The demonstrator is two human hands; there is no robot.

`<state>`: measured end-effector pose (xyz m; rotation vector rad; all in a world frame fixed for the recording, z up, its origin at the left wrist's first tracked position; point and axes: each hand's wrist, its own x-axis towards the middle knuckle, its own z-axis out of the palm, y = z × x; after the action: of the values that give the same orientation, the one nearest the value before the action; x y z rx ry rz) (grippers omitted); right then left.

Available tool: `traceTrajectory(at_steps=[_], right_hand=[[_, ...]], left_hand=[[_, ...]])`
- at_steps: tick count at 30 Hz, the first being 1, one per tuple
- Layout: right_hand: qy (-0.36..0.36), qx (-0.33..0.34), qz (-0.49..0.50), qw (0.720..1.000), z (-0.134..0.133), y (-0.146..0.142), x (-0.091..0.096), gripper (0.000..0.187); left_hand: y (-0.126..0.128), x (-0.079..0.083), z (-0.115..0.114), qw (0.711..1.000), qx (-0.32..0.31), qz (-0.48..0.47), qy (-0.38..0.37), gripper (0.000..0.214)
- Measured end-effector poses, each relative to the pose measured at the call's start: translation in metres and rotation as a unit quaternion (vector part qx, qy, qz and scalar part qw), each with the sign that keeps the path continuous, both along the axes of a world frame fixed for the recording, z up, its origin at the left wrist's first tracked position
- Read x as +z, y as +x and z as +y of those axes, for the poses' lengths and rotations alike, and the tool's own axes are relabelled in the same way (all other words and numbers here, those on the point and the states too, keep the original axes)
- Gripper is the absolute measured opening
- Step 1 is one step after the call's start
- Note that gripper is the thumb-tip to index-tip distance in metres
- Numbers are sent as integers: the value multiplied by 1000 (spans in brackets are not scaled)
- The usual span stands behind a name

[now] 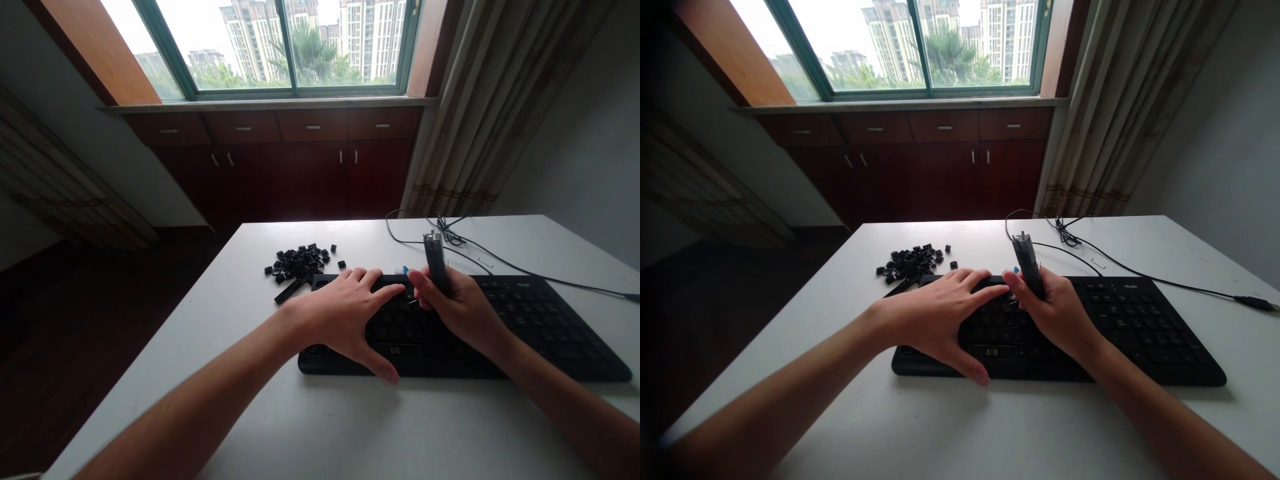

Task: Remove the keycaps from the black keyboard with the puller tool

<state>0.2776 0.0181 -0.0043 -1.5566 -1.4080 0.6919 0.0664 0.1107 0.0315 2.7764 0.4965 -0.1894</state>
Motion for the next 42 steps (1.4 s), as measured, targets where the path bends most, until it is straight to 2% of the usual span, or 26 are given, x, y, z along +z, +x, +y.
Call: traceTrajectory(at_steps=[5, 8, 11, 14, 16, 19, 24, 33, 38, 42], right_hand=[[15, -35, -17, 999, 2, 4, 6, 31], [7, -29, -12, 999, 5, 8, 8, 30], [-10, -33, 20, 999, 8, 10, 8, 31], [14, -57, 69, 996, 8, 8, 8, 22], [30, -50, 105, 993, 8, 6, 8, 18], [23, -37, 121, 992, 6, 2, 7, 23], [14, -31, 67, 997, 4, 1, 2, 33], [71, -46, -119, 989, 4, 10, 7, 15], [38, -3, -140, 989, 6, 12, 2, 21], [51, 29, -184, 981, 5, 15, 0, 33]], left_hand=[[0, 0, 0, 1000, -3, 1, 4, 122], [0, 0, -1, 1000, -4, 1, 8, 122], [0, 0, 0, 1000, -2, -2, 8, 122], [0, 0, 0, 1000, -3, -3, 4, 123], [0, 0, 0, 1000, -2, -2, 3, 123], [0, 0, 0, 1000, -1, 1, 1, 123], [0, -1, 0, 1000, -3, -1, 7, 122], [0, -1, 0, 1000, 0, -1, 0, 122], [0, -1, -1, 1000, 1, -3, 2, 122], [-1, -2, -1, 1000, 0, -12, 6, 120]])
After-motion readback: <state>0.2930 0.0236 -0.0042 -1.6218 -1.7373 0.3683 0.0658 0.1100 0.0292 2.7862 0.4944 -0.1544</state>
